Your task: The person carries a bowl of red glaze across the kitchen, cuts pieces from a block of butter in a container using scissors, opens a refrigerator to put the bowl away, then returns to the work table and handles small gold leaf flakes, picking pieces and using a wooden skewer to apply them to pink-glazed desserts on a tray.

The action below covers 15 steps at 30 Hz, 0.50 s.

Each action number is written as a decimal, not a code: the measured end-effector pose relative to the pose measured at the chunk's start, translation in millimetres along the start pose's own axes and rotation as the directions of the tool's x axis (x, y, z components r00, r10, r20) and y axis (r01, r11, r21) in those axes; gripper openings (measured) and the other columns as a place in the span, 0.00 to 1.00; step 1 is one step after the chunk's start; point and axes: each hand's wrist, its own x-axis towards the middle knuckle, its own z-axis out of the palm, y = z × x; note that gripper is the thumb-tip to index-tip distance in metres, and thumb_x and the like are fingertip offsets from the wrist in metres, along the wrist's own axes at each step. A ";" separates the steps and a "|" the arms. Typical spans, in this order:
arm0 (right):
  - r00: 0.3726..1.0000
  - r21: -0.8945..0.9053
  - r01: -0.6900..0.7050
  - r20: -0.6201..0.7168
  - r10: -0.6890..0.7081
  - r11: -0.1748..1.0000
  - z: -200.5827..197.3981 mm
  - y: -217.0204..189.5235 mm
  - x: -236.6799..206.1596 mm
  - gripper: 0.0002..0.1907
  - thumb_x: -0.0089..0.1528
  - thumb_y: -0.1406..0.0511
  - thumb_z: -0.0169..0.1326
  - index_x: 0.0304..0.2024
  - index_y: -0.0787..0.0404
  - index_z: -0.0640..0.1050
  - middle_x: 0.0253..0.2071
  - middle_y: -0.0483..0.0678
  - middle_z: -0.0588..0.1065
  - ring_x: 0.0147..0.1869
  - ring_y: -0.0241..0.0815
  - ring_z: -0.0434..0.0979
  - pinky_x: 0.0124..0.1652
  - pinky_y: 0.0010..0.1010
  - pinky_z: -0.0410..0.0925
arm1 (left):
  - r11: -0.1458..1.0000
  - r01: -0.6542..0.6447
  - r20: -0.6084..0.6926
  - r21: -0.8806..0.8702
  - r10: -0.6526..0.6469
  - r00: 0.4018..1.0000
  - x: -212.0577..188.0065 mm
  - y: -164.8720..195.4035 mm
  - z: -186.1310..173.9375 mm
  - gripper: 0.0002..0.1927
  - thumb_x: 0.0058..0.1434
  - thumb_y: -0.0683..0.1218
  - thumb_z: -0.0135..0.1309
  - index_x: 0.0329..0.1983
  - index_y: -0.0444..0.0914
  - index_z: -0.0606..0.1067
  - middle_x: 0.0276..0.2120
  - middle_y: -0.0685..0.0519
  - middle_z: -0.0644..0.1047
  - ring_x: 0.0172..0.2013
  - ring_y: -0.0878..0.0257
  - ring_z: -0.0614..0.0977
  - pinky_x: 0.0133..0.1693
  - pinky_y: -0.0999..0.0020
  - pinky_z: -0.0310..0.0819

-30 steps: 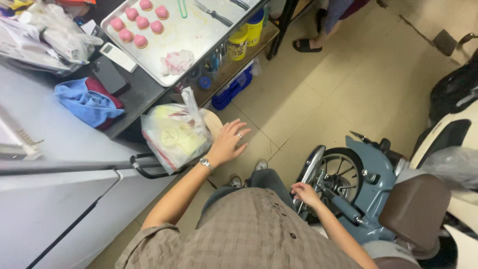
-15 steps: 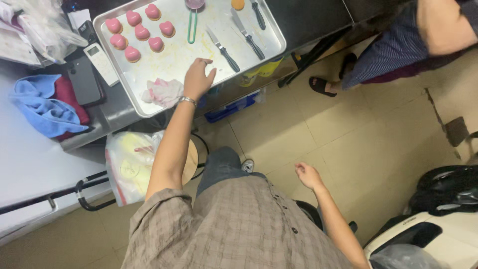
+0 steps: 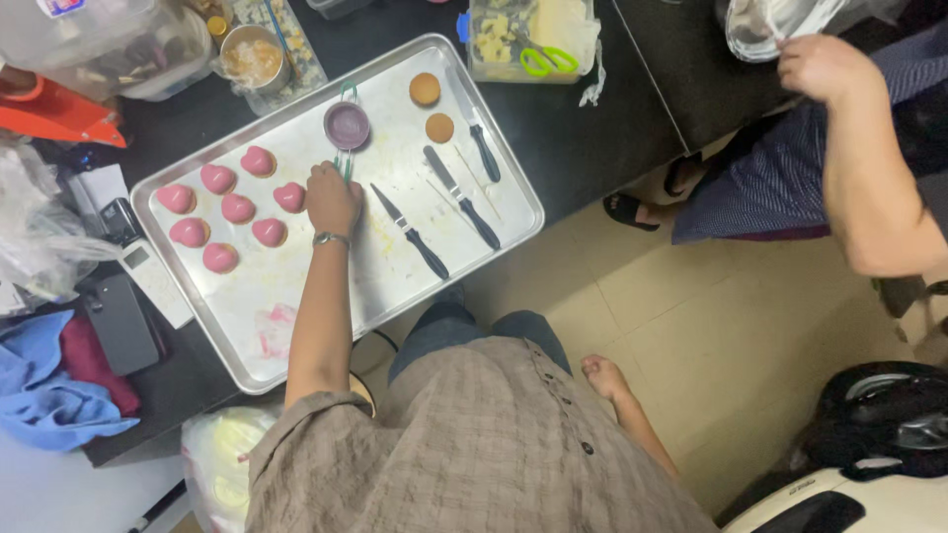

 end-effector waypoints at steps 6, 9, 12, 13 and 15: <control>0.983 0.170 -0.116 0.164 0.087 0.979 -33.6 -17.4 55.3 0.12 0.60 0.69 0.51 0.44 0.64 0.81 0.39 0.48 0.82 0.43 0.40 0.81 0.46 0.30 0.71 | 0.995 0.017 -0.043 -0.098 -0.022 0.999 4.8 -8.8 20.4 0.21 0.65 0.46 0.54 0.56 0.31 0.69 0.51 0.39 0.71 0.38 0.41 0.80 0.38 0.50 0.76; 0.984 0.150 -0.141 0.134 0.121 0.979 -69.3 -16.6 92.5 0.12 0.61 0.69 0.53 0.46 0.66 0.81 0.39 0.48 0.82 0.44 0.40 0.80 0.46 0.30 0.71 | 0.987 0.080 -0.106 -0.143 -0.095 0.990 7.2 10.9 13.8 0.23 0.64 0.45 0.54 0.60 0.31 0.68 0.49 0.39 0.71 0.37 0.40 0.79 0.36 0.50 0.76; 0.985 0.255 -0.143 0.131 0.112 0.956 -101.4 -19.6 134.4 0.12 0.64 0.68 0.52 0.48 0.66 0.79 0.39 0.51 0.81 0.42 0.41 0.79 0.44 0.32 0.70 | 0.967 0.012 -0.233 -0.256 -0.074 0.970 35.4 45.9 2.6 0.22 0.66 0.44 0.54 0.62 0.33 0.68 0.48 0.40 0.72 0.38 0.42 0.80 0.37 0.50 0.75; 0.985 0.314 -0.138 0.145 0.096 0.939 -110.0 -25.2 148.9 0.12 0.65 0.68 0.51 0.49 0.66 0.79 0.38 0.52 0.81 0.42 0.42 0.79 0.44 0.33 0.71 | 0.953 -0.021 -0.278 -0.303 -0.068 0.958 51.3 61.1 1.9 0.22 0.66 0.43 0.54 0.62 0.34 0.68 0.47 0.41 0.73 0.38 0.42 0.81 0.38 0.50 0.75; 0.973 0.395 -0.188 0.198 0.117 0.899 -127.8 -38.5 178.9 0.12 0.65 0.68 0.51 0.49 0.67 0.78 0.38 0.53 0.81 0.41 0.44 0.80 0.43 0.35 0.72 | 0.921 -0.219 -0.378 -0.322 0.087 0.922 102.0 101.3 12.2 0.21 0.66 0.42 0.54 0.61 0.36 0.68 0.48 0.43 0.73 0.42 0.45 0.83 0.38 0.54 0.77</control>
